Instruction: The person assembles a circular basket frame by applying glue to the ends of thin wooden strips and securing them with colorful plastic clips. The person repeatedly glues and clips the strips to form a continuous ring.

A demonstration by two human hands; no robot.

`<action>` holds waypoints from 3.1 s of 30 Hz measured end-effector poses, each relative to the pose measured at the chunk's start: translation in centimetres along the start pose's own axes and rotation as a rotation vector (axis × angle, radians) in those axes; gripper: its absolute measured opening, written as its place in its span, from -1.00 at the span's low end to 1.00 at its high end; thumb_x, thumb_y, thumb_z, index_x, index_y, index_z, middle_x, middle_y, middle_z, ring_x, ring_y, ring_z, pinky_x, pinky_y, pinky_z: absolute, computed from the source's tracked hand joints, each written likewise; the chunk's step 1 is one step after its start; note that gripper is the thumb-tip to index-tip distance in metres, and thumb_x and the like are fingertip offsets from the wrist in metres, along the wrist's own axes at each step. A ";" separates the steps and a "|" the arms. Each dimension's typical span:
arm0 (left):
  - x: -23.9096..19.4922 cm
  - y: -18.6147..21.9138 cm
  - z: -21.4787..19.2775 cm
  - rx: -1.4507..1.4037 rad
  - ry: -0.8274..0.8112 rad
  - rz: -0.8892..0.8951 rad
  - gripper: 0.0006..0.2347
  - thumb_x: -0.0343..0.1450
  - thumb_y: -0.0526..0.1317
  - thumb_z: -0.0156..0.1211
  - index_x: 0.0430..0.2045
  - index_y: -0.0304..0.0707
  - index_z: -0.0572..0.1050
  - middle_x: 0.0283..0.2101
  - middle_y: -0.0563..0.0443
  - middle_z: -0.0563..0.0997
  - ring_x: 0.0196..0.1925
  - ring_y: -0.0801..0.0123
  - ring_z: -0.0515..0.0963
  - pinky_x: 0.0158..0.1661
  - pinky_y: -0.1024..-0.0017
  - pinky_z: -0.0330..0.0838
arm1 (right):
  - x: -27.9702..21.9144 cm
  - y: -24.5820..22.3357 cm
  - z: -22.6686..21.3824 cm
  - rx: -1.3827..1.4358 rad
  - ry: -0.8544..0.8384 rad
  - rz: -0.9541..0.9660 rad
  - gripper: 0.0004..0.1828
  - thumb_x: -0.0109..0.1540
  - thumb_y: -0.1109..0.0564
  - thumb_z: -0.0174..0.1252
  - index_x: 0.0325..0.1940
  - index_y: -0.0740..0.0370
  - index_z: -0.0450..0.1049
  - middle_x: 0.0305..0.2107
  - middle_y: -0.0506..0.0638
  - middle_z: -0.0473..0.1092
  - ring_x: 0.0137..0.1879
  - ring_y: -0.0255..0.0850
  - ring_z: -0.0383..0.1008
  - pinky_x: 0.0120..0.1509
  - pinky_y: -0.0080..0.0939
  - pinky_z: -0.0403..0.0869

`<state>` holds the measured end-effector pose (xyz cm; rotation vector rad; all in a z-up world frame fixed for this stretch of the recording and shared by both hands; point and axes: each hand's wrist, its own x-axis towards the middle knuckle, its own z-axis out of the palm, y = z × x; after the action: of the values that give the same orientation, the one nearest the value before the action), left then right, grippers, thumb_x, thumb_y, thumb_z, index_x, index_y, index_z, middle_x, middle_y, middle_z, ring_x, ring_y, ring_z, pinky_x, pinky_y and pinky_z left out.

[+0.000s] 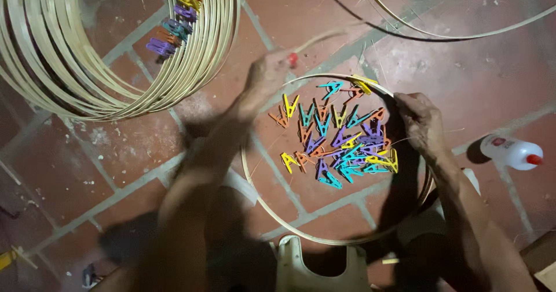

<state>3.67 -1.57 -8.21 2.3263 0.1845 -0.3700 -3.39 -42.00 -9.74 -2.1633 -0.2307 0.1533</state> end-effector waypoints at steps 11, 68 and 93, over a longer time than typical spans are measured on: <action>4.7 7.9 3.8 -0.340 -0.716 0.000 -0.78 0.46 -0.17 0.17 -0.26 -0.28 0.72 -0.56 -0.02 0.61 -0.67 0.56 0.45 -0.67 0.55 0.27 | 4.2 -2.6 -1.3 0.191 -0.127 0.072 -0.78 0.33 0.18 0.13 -0.01 0.29 0.58 -0.23 0.02 0.53 -0.10 -0.19 0.53 0.03 -0.23 0.46; -38.9 31.8 -16.4 0.071 0.055 0.981 -0.83 0.33 -0.34 0.37 -0.24 -0.31 0.64 -0.46 -0.15 0.59 -0.44 0.09 0.62 -0.42 0.23 0.47 | -15.3 -40.4 -18.6 0.238 -0.406 0.004 -0.81 0.20 0.12 0.27 -0.27 0.32 0.64 -0.56 -0.08 0.49 -0.38 -0.39 0.40 -0.31 -0.24 0.45; -33.2 24.2 -7.4 -1.095 -0.035 0.170 -0.87 0.36 -0.44 0.31 -0.26 -0.51 0.63 -0.33 0.00 0.68 -0.32 0.55 0.60 -0.24 0.54 0.50 | -15.7 4.8 -10.7 0.150 0.732 0.331 -0.13 0.15 0.23 0.35 0.47 0.48 0.10 0.21 0.23 0.21 0.25 0.05 0.31 0.22 0.06 0.37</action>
<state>-20.35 -14.03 23.55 1.2407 0.1214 -0.1499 -16.06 -56.71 -7.34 -1.9508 0.5408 -0.4204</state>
